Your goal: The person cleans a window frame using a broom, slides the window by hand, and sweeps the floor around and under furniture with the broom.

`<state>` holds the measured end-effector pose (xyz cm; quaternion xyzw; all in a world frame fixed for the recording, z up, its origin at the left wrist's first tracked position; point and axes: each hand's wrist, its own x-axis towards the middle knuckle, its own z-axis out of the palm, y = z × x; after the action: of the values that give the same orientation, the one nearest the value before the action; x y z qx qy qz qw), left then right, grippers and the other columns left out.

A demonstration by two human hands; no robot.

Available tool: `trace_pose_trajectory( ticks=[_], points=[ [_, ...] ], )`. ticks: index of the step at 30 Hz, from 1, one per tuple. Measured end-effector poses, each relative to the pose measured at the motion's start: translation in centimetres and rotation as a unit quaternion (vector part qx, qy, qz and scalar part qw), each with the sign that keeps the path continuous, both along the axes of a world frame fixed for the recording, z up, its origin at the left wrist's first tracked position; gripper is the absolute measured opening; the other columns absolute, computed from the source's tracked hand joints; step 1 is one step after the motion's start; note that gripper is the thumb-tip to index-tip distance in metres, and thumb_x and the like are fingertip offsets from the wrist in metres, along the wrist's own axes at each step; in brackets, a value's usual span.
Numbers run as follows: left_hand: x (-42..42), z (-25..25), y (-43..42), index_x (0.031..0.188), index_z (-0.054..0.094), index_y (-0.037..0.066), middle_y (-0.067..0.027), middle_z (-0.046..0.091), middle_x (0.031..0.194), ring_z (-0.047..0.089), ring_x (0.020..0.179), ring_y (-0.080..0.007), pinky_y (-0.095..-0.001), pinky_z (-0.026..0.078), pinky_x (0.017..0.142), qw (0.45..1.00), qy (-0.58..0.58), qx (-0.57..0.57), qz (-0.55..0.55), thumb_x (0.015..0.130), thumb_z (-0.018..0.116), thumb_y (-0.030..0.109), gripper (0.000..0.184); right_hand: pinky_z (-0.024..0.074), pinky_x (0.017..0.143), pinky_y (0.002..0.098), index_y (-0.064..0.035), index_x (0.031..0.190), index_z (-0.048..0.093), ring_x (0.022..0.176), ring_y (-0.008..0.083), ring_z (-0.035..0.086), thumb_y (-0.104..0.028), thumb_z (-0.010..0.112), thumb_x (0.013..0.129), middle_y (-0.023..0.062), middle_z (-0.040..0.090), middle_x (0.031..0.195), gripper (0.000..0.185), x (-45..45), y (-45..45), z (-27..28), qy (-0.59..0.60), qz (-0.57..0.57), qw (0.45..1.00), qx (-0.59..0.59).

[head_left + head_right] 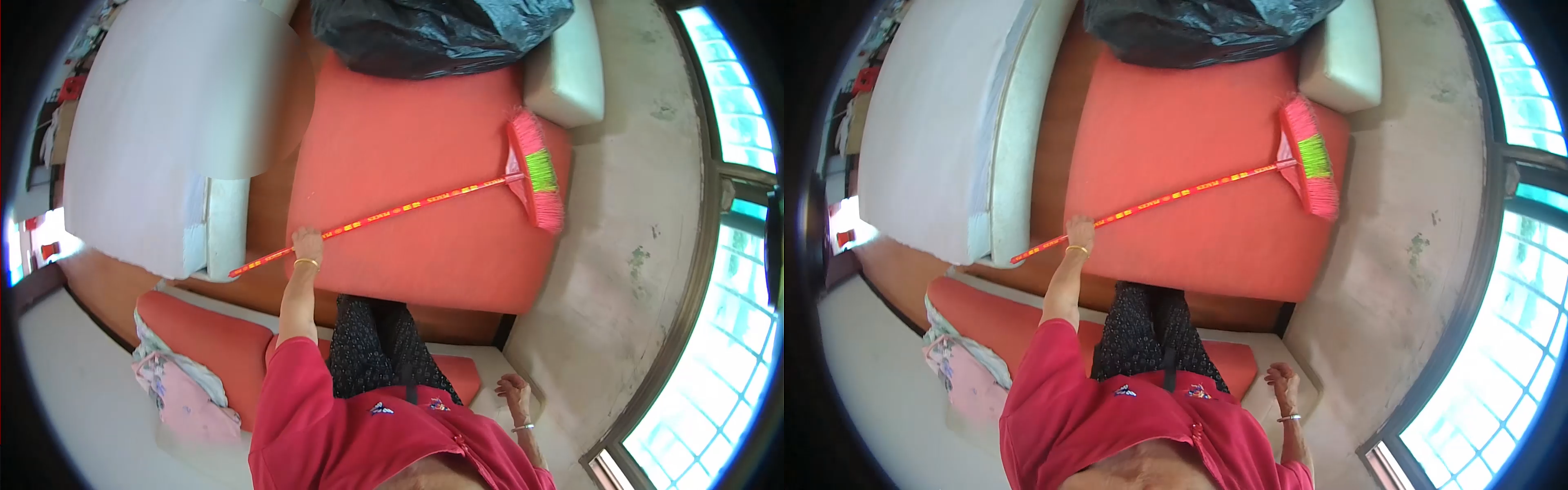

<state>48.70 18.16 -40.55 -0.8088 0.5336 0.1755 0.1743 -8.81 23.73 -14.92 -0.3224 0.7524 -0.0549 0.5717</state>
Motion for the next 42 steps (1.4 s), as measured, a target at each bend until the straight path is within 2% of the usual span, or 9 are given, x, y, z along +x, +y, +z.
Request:
trace_pose_trajectory(
  ticks=[8,15,20,22,25,32,34,38,42],
  points=[
    [-1.5,3.5,5.8,0.109,0.049,0.010,-0.0172,0.053,0.106,0.054,0.098,-0.0365,-0.0536,0.041,0.083,0.977,0.166,-0.003,0.135,0.079,0.050,0.019,0.031,0.0535,0.054,0.0321,0.0043,0.093,0.056,0.061,0.0239,0.063,-0.014,0.058,0.079,0.0148,0.061,0.077,0.023,0.2,-1.8,-3.2,-0.042,-0.080,0.995,0.036],
    [0.5,3.6,10.4,0.107,0.045,0.006,-0.0142,0.049,0.111,0.047,0.106,-0.0352,-0.0527,0.039,0.084,0.981,0.080,0.055,0.166,0.081,0.047,0.015,0.028,0.0470,0.059,0.0260,-0.0015,0.087,0.057,0.064,0.0123,0.056,-0.019,0.057,0.084,0.0046,0.059,0.071,0.017,5.3,-4.6,-3.0,-0.081,0.048,0.993,-0.072],
    [3.3,1.9,11.2,0.103,0.049,0.009,-0.0124,0.050,0.110,0.047,0.104,-0.0322,-0.0542,0.039,0.081,0.989,0.002,0.087,0.121,0.080,0.049,0.018,0.025,0.0481,0.057,0.0243,-0.0014,0.087,0.058,0.063,0.0128,0.059,-0.013,0.057,0.081,0.0047,0.061,0.073,0.013,8.7,-0.4,-2.0,-0.079,-0.117,0.988,-0.059],
    [5.5,1.9,11.2,0.095,0.053,0.008,-0.0127,0.054,0.106,0.050,0.100,-0.0324,-0.0513,0.042,0.077,0.988,0.057,0.135,-0.055,0.078,0.054,0.022,0.022,0.0486,0.055,0.0255,0.0007,0.088,0.059,0.062,0.0142,0.059,-0.013,0.056,0.081,0.0071,0.062,0.073,0.015,10.5,2.6,-1.6,-0.016,-0.137,0.990,-0.030],
    [7.3,1.9,11.6,0.086,0.055,0.007,-0.0128,0.059,0.097,0.056,0.090,-0.0317,-0.0475,0.043,0.072,0.978,0.173,0.119,-0.016,0.076,0.057,0.024,0.020,0.0502,0.053,0.0280,0.0034,0.090,0.059,0.060,0.0172,0.061,-0.013,0.056,0.081,0.0106,0.062,0.074,0.019,13.8,7.5,-0.8,0.033,-0.190,0.981,0.036],
    [13.4,15.7,8.6,0.079,0.050,0.005,-0.0100,0.055,0.063,0.056,0.060,-0.0239,-0.0369,0.045,0.056,0.905,0.398,0.128,-0.075,0.079,0.056,0.025,0.021,0.0535,0.056,0.0319,0.0054,0.093,0.057,0.067,0.0230,0.064,-0.016,0.054,0.082,0.0159,0.063,0.079,0.024,24.4,17.4,-3.0,-0.027,-0.213,0.972,0.095],
    [15.1,19.9,8.8,0.075,0.046,0.007,-0.0041,0.049,0.058,0.049,0.048,-0.0140,-0.0282,0.041,0.044,0.793,0.548,0.212,0.160,0.082,0.055,0.025,0.022,0.0535,0.057,0.0309,0.0043,0.092,0.058,0.067,0.0226,0.064,-0.017,0.052,0.083,0.0141,0.063,0.078,0.024,29.3,16.3,-0.9,0.002,-0.159,0.984,0.077],
    [15.8,26.5,9.0,0.074,0.043,0.009,-0.0004,0.045,0.058,0.042,0.042,-0.0083,-0.0223,0.033,0.037,0.725,0.586,0.252,0.258,0.086,0.054,0.026,0.024,0.0513,0.056,0.0309,0.0024,0.086,0.060,0.064,0.0213,0.063,-0.016,0.053,0.080,0.0114,0.063,0.074,0.021,34.3,15.1,-0.9,-0.016,-0.078,0.997,-0.024],
    [18.0,27.3,10.2,0.069,0.044,0.009,0.0001,0.043,0.051,0.042,0.041,-0.0082,-0.0236,0.032,0.037,0.788,0.536,0.242,0.180,0.089,0.050,0.032,0.031,0.0492,0.058,0.0322,0.0007,0.083,0.059,0.064,0.0201,0.059,-0.011,0.053,0.077,0.0104,0.062,0.075,0.014,38.2,14.1,-1.1,-0.095,-0.097,0.986,-0.095]
  ],
)
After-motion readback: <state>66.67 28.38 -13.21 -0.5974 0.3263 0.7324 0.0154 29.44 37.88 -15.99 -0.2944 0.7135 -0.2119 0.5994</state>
